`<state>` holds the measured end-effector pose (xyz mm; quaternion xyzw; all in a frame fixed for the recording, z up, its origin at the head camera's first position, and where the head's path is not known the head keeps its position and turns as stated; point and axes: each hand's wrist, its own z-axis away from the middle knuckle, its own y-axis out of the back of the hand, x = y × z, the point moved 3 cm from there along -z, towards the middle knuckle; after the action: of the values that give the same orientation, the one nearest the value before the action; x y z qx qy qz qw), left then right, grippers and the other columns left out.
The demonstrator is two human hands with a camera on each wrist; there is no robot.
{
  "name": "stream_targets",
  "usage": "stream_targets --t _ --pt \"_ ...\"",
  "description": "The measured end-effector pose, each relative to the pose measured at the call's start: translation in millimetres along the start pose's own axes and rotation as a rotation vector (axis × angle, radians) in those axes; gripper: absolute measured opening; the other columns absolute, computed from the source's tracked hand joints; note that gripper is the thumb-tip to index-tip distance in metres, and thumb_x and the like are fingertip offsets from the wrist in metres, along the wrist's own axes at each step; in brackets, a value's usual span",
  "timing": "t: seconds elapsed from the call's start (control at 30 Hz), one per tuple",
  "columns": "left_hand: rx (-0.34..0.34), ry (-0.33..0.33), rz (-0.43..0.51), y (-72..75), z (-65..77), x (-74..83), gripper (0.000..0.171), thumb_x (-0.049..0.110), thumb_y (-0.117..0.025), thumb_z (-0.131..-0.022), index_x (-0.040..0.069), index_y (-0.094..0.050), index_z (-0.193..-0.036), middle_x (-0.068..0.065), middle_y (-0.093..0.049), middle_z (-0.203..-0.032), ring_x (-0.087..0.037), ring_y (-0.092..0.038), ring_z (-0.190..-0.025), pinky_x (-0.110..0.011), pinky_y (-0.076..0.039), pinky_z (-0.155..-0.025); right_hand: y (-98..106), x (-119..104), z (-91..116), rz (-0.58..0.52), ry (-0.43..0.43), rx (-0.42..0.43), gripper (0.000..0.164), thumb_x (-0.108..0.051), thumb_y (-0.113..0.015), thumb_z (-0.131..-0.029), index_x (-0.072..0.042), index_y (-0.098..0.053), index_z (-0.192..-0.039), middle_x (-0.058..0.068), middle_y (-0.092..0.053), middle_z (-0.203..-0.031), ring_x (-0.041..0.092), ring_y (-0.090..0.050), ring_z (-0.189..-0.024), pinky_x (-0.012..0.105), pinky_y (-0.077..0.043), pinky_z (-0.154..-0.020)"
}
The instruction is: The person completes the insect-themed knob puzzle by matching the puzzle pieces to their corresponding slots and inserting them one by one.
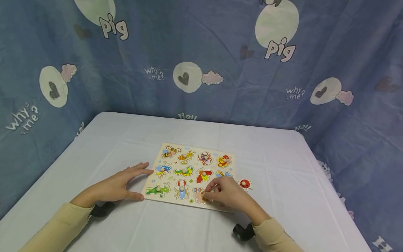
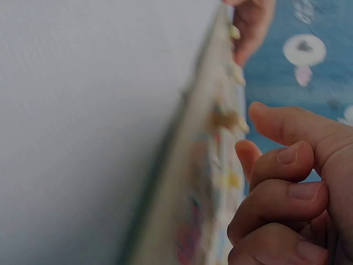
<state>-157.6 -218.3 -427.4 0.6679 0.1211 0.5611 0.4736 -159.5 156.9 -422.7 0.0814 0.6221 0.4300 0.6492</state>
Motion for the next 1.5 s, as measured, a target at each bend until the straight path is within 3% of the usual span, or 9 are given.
stream_targets --t 0.3,0.57,0.9,1.23,1.5 --pt "0.001 -0.007 -0.006 0.6 -0.3 0.1 0.087 0.042 -0.093 -0.081 0.015 -0.057 -0.155 -0.026 -0.032 -0.174 -0.052 -0.025 -0.162 -0.077 -0.017 -0.128 47.1 17.7 10.4 0.008 -0.071 0.171 0.021 -0.027 -0.079 -0.097 -0.012 -0.078 -0.111 -0.006 -0.043 -0.055 0.009 -0.035 -0.052 0.021 -0.027 -0.049" --pt "0.0 0.0 0.001 0.1 -0.1 0.1 0.087 0.041 -0.094 -0.081 0.016 -0.057 -0.155 -0.026 -0.032 -0.174 -0.053 -0.025 -0.162 -0.077 -0.016 -0.129 69.1 47.3 18.5 0.053 -0.091 0.172 0.026 -0.023 -0.078 -0.097 -0.007 -0.077 -0.118 0.001 -0.06 -0.06 0.011 -0.049 -0.059 0.023 -0.037 -0.053" --pt "0.002 0.003 0.002 -1.7 -1.0 -2.3 0.087 0.042 -0.094 -0.08 0.016 -0.057 -0.155 -0.026 -0.032 -0.174 -0.053 -0.025 -0.162 -0.077 -0.016 -0.129 78.2 69.6 29.6 0.07 -0.119 0.126 0.021 -0.017 -0.076 -0.096 -0.009 -0.081 -0.114 -0.005 -0.055 -0.063 0.01 -0.045 -0.06 0.023 -0.037 -0.055" --pt "0.002 -0.01 0.003 -2.0 0.0 -2.8 0.087 0.043 -0.093 -0.081 0.016 -0.057 -0.155 -0.025 -0.031 -0.174 -0.053 -0.024 -0.162 -0.077 -0.015 -0.129 77.9 72.4 31.8 0.074 -0.107 0.113 0.02 -0.015 -0.074 -0.098 -0.009 -0.08 -0.116 -0.005 -0.051 -0.065 0.011 -0.047 -0.06 0.023 -0.037 -0.054" --pt "0.004 0.0 0.002 -1.7 -0.3 -1.9 0.087 0.042 -0.093 -0.081 0.016 -0.057 -0.155 -0.025 -0.031 -0.174 -0.052 -0.025 -0.162 -0.076 -0.015 -0.129 78.8 73.5 32.0 0.098 -0.047 0.09 0.019 -0.015 -0.074 -0.099 -0.011 -0.08 -0.117 -0.005 -0.049 -0.066 0.009 -0.044 -0.06 0.023 -0.034 -0.054"
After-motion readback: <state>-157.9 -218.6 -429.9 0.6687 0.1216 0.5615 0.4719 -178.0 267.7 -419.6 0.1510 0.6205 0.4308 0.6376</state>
